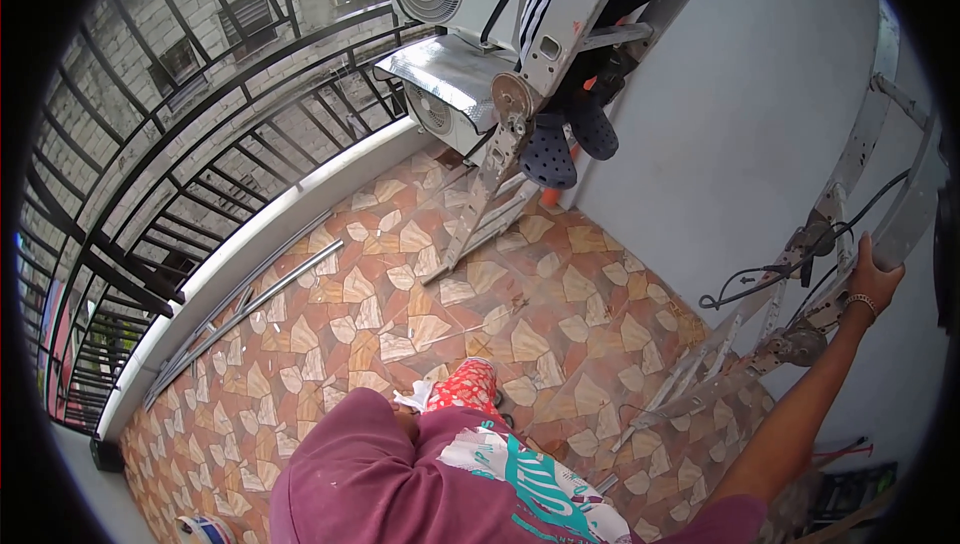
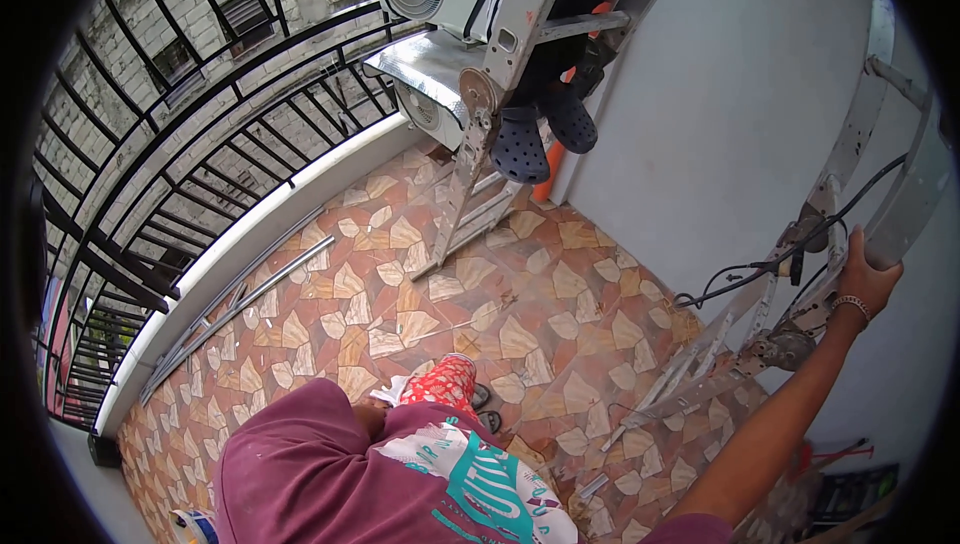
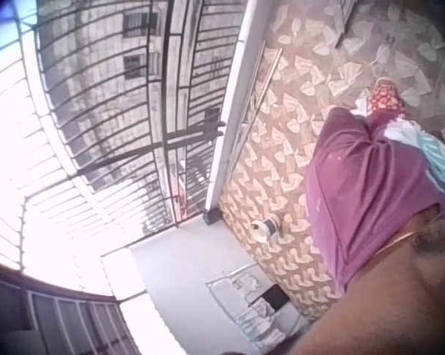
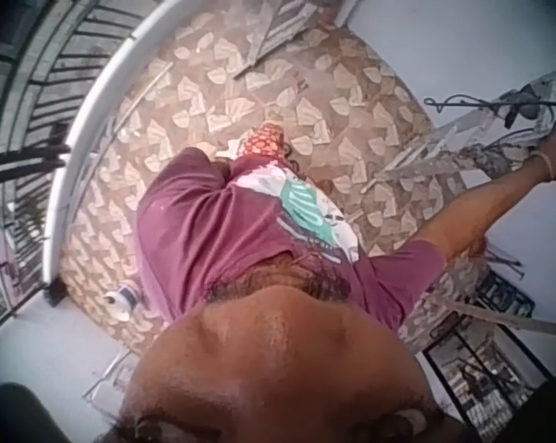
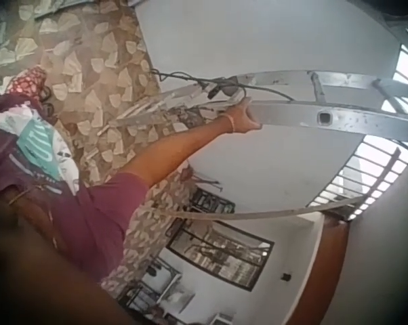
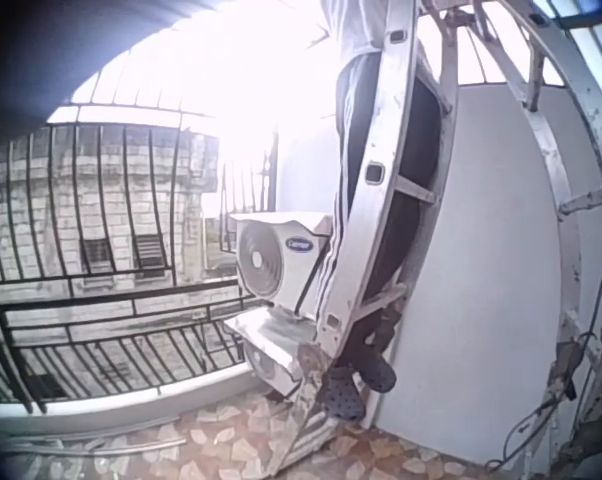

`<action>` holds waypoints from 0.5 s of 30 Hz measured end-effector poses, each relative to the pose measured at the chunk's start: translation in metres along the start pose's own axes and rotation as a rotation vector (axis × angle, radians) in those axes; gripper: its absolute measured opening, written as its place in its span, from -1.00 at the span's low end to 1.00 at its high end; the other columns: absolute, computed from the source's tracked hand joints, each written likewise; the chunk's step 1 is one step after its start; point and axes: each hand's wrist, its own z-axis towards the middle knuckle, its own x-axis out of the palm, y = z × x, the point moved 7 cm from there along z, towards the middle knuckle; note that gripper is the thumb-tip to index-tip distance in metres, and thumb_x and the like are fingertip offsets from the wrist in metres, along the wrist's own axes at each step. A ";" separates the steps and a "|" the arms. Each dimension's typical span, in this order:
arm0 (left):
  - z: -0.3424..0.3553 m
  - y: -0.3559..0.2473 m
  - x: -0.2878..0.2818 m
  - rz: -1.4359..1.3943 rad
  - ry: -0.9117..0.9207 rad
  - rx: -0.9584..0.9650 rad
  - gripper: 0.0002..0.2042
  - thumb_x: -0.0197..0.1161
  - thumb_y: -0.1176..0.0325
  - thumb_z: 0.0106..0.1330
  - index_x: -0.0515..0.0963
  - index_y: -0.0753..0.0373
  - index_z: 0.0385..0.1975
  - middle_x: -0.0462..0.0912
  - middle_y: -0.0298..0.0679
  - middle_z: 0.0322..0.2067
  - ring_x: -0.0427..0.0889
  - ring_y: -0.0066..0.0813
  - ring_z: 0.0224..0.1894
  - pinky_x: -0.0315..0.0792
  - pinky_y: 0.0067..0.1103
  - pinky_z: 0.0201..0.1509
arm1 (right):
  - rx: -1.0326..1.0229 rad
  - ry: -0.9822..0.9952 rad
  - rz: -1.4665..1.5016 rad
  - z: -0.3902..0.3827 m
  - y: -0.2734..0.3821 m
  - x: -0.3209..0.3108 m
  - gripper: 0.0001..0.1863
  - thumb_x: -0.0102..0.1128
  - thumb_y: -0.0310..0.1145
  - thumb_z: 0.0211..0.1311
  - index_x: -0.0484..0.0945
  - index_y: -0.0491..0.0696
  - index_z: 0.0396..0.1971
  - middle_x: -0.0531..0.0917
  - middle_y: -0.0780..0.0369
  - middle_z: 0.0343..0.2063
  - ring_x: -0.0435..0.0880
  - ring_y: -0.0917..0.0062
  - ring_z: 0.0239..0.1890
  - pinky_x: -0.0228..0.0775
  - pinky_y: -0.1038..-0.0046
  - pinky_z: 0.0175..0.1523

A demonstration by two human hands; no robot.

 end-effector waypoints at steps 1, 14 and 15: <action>-0.012 -0.022 -0.006 -0.003 0.021 -0.032 -0.66 -0.06 0.13 0.10 0.33 0.18 -0.19 0.45 -0.12 -0.30 0.45 -0.23 -0.29 0.32 -0.34 -0.28 | -0.020 0.044 0.043 -0.004 0.007 0.023 -0.29 0.26 0.05 -0.38 0.34 -0.17 -0.24 0.50 0.10 -0.30 0.49 0.34 -0.24 0.26 0.45 -0.09; -0.028 -0.106 -0.043 0.504 0.032 -0.093 -0.74 -0.07 0.23 0.13 0.38 0.22 -0.25 0.47 -0.13 -0.31 0.46 -0.21 -0.29 0.31 -0.28 -0.29 | -0.007 0.047 -0.022 -0.006 0.015 0.008 -0.25 0.26 0.09 -0.42 0.35 -0.19 -0.26 0.50 0.09 -0.30 0.49 0.32 -0.23 0.26 0.43 -0.08; -0.025 -0.103 -0.052 0.556 0.024 -0.094 -0.74 -0.07 0.24 0.14 0.39 0.22 -0.25 0.47 -0.13 -0.31 0.46 -0.21 -0.29 0.31 -0.27 -0.29 | -0.010 0.039 -0.024 -0.005 0.011 0.006 -0.25 0.26 0.10 -0.43 0.35 -0.19 -0.26 0.50 0.09 -0.30 0.48 0.31 -0.22 0.26 0.43 -0.08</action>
